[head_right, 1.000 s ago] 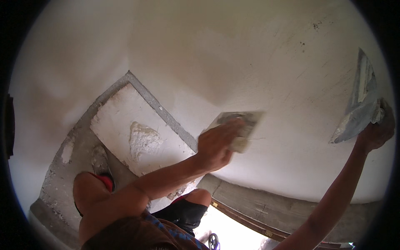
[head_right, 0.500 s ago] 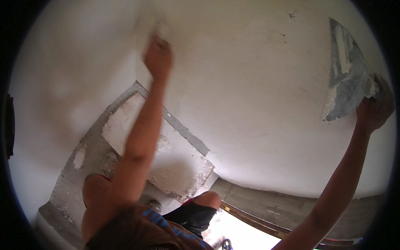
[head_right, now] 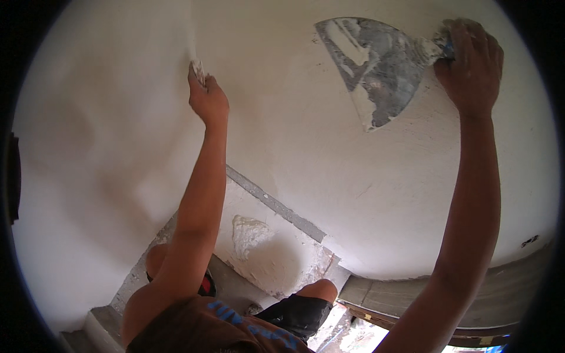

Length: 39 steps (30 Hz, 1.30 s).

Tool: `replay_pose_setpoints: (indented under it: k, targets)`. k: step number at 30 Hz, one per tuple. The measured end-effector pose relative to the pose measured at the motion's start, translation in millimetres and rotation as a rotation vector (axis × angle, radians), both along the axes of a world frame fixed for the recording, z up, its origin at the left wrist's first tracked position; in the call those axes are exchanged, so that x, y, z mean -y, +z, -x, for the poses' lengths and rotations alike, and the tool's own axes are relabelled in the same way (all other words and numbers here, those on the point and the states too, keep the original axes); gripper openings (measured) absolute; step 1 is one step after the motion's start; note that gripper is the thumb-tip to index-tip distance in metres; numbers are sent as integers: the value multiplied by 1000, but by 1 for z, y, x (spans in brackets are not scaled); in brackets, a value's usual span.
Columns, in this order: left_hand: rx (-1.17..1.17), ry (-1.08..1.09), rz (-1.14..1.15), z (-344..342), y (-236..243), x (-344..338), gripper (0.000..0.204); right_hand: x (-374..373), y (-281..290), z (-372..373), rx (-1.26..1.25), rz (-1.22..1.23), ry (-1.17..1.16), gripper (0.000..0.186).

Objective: Applying plaster or joint compound to a wall using a hawk and a trowel.

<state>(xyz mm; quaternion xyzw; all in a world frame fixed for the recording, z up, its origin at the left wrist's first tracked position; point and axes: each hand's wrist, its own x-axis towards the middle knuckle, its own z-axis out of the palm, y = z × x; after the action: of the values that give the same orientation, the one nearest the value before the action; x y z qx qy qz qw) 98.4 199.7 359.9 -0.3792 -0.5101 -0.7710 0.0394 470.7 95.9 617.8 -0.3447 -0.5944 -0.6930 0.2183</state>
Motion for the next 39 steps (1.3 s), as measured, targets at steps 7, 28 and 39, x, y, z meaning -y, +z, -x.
replay_pose_setpoints:
  k: [7, 28, 39]
  targets:
    - [-454, -441, 83, -159, -48, 83, 61, -2, 12, -2, 64, -20, 68, 61]
    - [57, -1190, 533, 46, -121, 211, 48, 153, -308, 240, -1993, 1661, 1337, 29]
    - [476, -1012, 471, 58, -97, 228, 39, 207, -345, 298, -2113, 1804, 1405, 46]
